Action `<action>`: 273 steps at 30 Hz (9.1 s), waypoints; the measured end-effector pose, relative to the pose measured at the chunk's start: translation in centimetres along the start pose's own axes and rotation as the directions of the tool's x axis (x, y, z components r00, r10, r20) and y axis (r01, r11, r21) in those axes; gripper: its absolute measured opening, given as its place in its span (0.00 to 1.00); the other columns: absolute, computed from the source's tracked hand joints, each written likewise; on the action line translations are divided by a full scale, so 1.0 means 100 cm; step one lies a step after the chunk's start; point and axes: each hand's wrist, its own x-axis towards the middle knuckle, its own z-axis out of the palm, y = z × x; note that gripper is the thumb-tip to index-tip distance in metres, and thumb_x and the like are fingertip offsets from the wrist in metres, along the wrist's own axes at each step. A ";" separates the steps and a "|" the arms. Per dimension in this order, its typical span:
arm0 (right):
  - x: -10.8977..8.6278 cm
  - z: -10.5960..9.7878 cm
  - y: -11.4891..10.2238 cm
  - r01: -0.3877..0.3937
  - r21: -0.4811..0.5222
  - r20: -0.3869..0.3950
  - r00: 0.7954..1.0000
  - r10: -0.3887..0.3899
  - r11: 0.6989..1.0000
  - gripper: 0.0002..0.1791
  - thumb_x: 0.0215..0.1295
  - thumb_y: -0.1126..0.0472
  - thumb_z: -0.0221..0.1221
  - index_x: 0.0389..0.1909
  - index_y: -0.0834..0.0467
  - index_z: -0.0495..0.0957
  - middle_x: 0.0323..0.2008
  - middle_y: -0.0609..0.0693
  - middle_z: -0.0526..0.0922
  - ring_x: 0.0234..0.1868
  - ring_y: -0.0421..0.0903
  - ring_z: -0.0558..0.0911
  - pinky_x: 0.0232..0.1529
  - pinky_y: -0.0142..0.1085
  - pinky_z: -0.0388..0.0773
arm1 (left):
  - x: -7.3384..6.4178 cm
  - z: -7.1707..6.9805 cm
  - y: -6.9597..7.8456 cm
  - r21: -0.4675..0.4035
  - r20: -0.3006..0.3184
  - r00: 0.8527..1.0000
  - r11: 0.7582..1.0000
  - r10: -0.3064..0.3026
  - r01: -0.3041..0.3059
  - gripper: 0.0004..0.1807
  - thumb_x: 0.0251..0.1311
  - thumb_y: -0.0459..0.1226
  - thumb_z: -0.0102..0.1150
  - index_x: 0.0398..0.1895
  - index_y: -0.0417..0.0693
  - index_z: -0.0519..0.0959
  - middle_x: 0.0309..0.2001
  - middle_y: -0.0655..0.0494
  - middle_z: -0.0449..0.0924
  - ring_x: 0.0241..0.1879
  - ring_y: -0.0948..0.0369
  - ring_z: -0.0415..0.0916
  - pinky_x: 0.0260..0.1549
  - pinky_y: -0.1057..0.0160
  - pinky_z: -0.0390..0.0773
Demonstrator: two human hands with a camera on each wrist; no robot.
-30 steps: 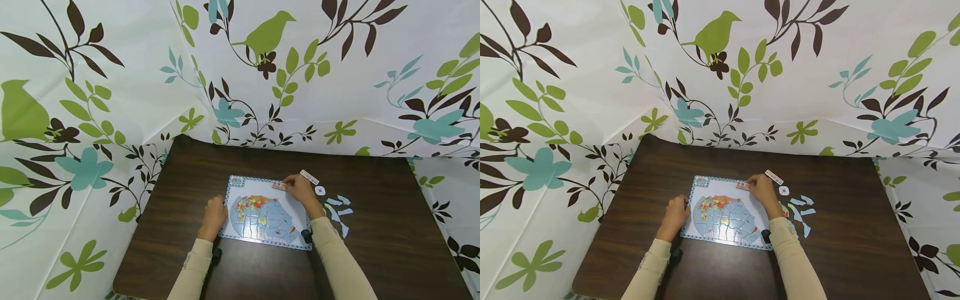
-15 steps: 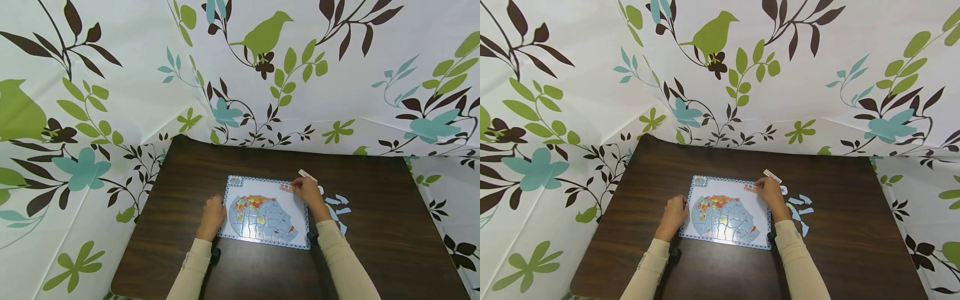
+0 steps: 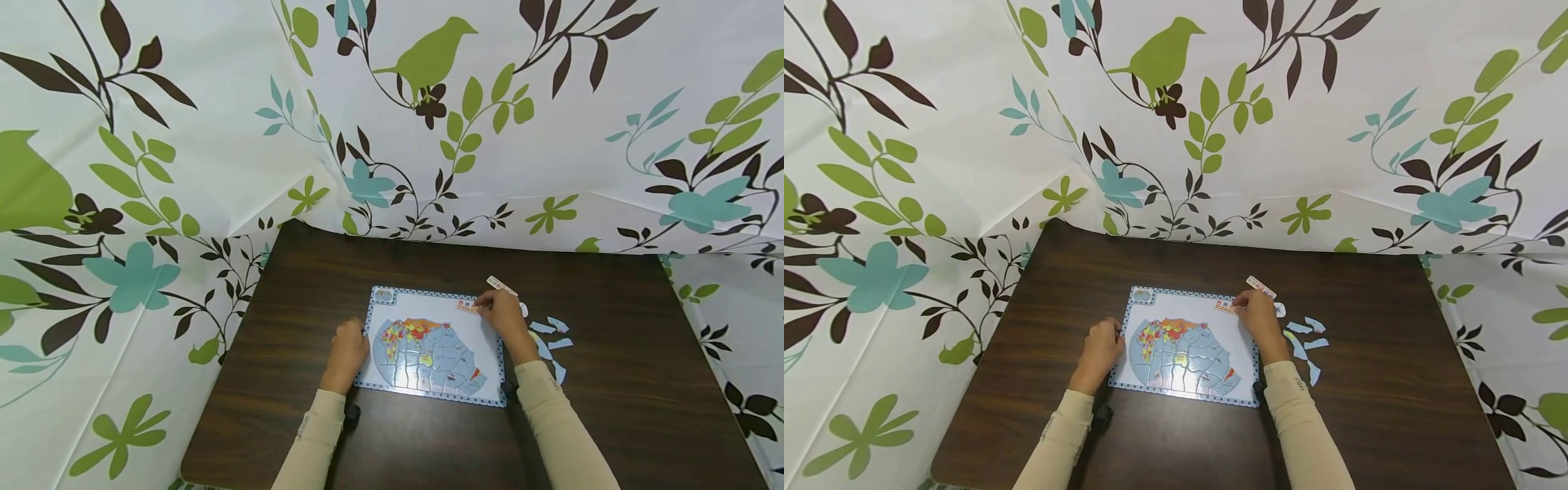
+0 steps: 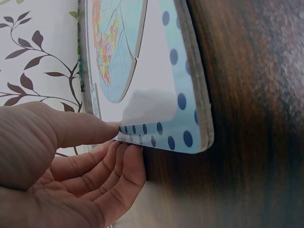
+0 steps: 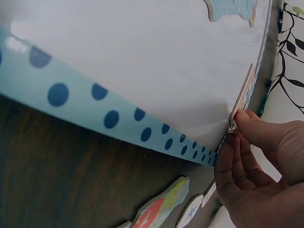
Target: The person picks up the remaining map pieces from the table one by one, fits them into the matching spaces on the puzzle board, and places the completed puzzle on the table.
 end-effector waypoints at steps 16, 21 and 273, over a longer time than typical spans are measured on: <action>0.006 -0.009 0.004 -0.049 0.039 -0.031 0.998 0.050 0.998 0.10 0.74 0.67 0.63 0.52 0.65 0.86 0.48 0.64 0.86 0.45 0.57 0.80 0.47 0.49 0.78 | 0.001 0.001 -0.001 -0.003 0.005 1.000 1.000 -0.014 0.014 0.06 0.69 0.26 0.63 0.46 0.31 0.81 0.42 0.36 0.84 0.41 0.45 0.85 0.42 0.45 0.87; 0.009 -0.017 0.008 -0.030 0.022 -0.044 0.999 0.031 0.999 0.11 0.74 0.67 0.63 0.53 0.66 0.85 0.48 0.64 0.86 0.44 0.57 0.82 0.46 0.49 0.79 | 0.001 0.001 -0.001 -0.006 0.016 1.000 1.000 -0.017 0.017 0.08 0.69 0.27 0.63 0.48 0.30 0.81 0.44 0.36 0.84 0.42 0.45 0.85 0.43 0.45 0.87; 0.031 0.030 -0.059 0.031 0.065 -0.007 1.000 -0.031 0.997 0.08 0.75 0.61 0.66 0.47 0.63 0.85 0.40 0.58 0.86 0.41 0.52 0.81 0.44 0.44 0.77 | 0.017 -0.017 -0.019 -0.107 0.109 0.990 0.989 -0.092 0.104 0.07 0.64 0.35 0.74 0.40 0.42 0.86 0.34 0.50 0.86 0.33 0.55 0.80 0.39 0.53 0.80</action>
